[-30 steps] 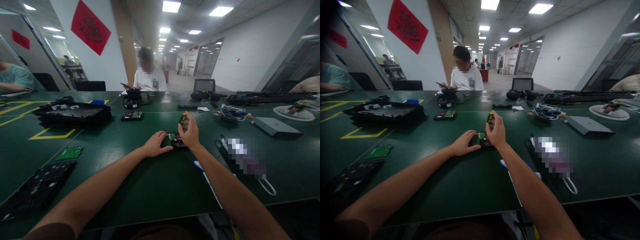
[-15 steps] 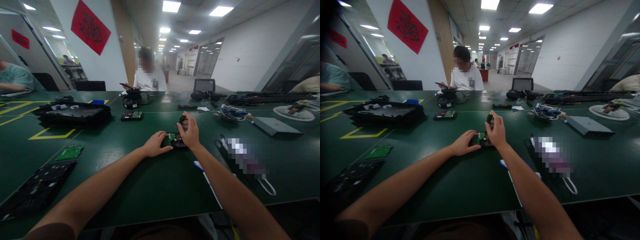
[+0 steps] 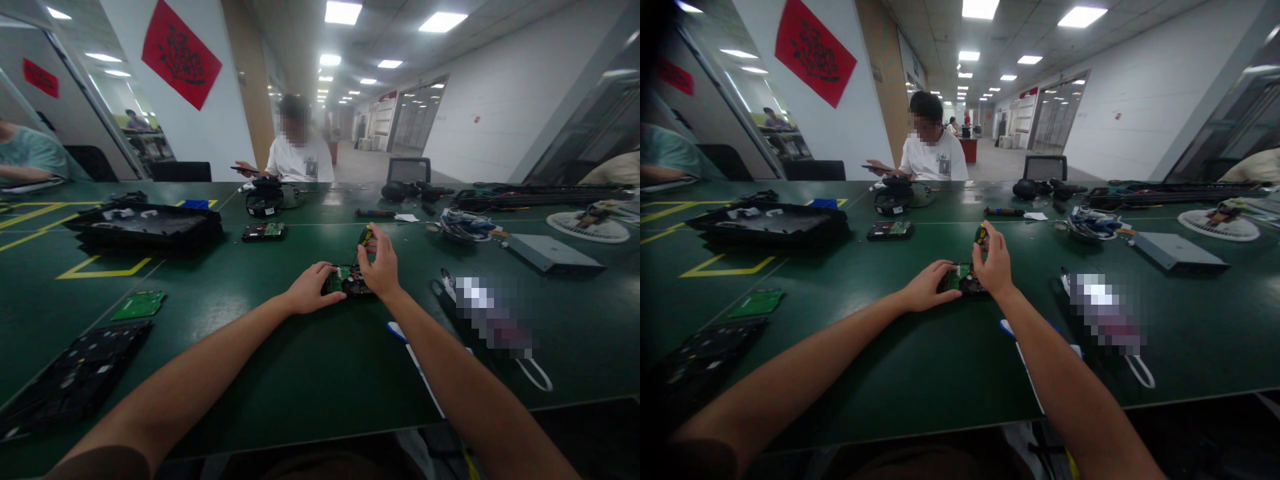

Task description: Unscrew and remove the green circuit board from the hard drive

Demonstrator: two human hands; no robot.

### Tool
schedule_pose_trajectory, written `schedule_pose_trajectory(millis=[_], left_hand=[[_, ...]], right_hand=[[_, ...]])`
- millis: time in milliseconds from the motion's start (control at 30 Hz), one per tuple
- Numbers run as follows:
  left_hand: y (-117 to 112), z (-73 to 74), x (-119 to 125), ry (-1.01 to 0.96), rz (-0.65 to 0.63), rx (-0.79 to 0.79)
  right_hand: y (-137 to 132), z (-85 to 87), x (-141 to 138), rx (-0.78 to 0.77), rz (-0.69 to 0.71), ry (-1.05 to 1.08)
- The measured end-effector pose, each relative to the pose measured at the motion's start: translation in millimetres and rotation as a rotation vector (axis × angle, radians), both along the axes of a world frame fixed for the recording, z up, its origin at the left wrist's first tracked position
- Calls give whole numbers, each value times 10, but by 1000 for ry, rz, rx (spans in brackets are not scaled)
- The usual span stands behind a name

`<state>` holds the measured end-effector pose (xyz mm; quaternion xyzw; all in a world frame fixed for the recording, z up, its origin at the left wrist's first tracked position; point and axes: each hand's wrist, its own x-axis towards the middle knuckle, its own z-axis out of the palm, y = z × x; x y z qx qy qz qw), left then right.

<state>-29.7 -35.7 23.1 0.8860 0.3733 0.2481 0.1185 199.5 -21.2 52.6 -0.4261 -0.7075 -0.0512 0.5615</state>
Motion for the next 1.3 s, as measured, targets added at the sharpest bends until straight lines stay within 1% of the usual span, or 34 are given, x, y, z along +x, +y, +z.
schedule_pose_trajectory(millis=[233, 467, 667, 1100, 1300], left_hand=[[7, -3, -2, -21, -7, 1], [-7, 9, 3, -10, -3, -5], [-5, 4, 9, -23, -4, 6], [-18, 24, 5, -20, -11, 1], [-9, 10, 5, -13, -2, 2]], right_hand=[[-7, -1, -3, -1, -18, 12], [-13, 7, -11, -16, 7, -9], [-28, 18, -9, -12, -19, 4], [-41, 27, -8, -20, 4, -8], [-34, 18, -15, -22, 27, -12]])
